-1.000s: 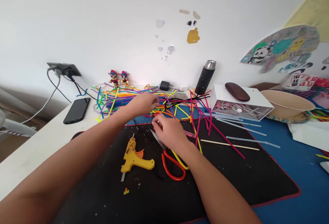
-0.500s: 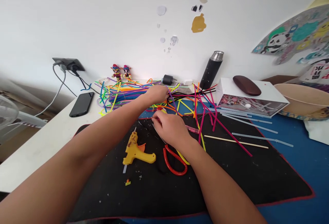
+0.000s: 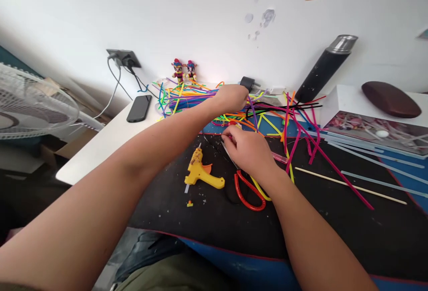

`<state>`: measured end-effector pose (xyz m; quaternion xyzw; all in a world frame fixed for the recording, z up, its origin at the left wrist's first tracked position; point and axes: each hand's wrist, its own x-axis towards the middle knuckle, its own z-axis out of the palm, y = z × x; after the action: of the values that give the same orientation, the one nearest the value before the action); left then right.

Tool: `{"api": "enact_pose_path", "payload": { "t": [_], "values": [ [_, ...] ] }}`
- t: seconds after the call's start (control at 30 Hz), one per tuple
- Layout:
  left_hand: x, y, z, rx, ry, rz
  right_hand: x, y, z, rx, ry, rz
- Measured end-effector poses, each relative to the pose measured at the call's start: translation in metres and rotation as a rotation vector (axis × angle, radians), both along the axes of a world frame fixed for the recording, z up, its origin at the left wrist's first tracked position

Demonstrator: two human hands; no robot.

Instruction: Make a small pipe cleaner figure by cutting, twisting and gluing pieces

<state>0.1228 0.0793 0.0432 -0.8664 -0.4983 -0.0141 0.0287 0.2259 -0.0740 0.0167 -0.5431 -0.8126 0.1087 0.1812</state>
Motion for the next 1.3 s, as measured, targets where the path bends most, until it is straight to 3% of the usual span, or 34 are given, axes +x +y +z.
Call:
{"api": "enact_pose_path", "payload": {
  "t": [0.2,0.33,0.47,0.57,0.7,0.83,0.93,1.07,1.23,1.3],
  "values": [
    [-0.021,0.007,0.024,-0.024,-0.091,-0.016,0.001,0.001,-0.004,0.014,0.013,0.016],
    [-0.038,0.015,0.042,0.039,-0.263,0.098,0.003,0.003,-0.007,0.011,0.014,0.001],
    [-0.05,0.011,0.052,-0.153,-0.294,0.054,0.005,0.005,-0.007,0.003,0.029,-0.001],
    [-0.055,0.007,0.059,-0.089,-0.439,0.075,0.006,0.006,-0.007,0.013,0.042,0.008],
    [-0.062,0.005,0.067,-0.14,-0.364,0.12,0.007,0.007,-0.008,0.021,0.055,0.019],
    [-0.071,0.002,0.066,0.042,-0.578,0.219,0.007,0.006,-0.006,-0.003,0.036,0.018],
    [-0.08,0.0,0.061,-0.118,-0.513,0.177,0.005,0.004,-0.004,-0.016,0.008,0.02],
    [-0.091,-0.009,0.057,-0.084,-0.718,0.194,0.003,0.003,-0.006,-0.012,0.043,0.042],
    [-0.103,-0.034,0.056,-0.142,-0.596,0.208,0.004,0.005,-0.007,-0.048,0.186,0.045],
    [-0.107,-0.045,0.053,-0.172,-0.81,0.203,0.004,0.004,-0.006,-0.093,0.254,0.053]
  ]
}}
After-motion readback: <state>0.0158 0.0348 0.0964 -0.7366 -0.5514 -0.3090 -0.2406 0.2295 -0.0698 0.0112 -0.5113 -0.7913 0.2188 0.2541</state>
